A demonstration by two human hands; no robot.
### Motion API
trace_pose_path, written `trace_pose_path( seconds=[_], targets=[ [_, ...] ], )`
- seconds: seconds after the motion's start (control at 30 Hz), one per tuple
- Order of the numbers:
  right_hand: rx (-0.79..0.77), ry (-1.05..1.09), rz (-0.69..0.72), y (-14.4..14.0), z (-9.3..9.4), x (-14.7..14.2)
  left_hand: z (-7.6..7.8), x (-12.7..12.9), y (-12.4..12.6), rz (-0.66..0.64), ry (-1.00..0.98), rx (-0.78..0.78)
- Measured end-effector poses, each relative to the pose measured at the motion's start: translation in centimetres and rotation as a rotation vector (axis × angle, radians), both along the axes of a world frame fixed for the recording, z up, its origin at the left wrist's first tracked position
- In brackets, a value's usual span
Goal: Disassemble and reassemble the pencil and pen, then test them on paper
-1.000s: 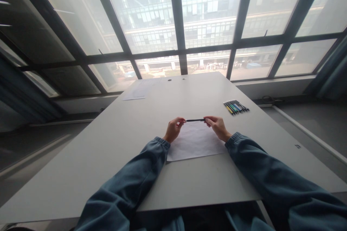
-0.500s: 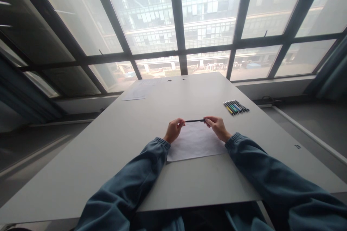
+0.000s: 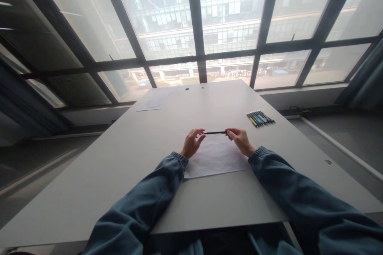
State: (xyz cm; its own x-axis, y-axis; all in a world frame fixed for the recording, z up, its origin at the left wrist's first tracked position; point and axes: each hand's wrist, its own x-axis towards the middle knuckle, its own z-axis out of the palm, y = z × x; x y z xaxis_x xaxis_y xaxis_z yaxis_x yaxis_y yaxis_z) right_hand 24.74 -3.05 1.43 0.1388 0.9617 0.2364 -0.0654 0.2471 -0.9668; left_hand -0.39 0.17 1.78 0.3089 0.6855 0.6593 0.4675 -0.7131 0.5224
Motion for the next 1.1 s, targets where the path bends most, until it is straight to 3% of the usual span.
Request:
trace_pose_path(
  seconds=[0.33, 1.1],
  targets=[
    [-0.004, 0.011, 0.008, -0.01, -0.06, 0.02, 0.1, -0.01, 0.01, -0.009, 0.019, 0.053],
    [0.011, 0.024, 0.026, -0.04, -0.16, 0.01, -0.11, -0.11, 0.12, -0.007, 0.06, 0.012]
  ],
)
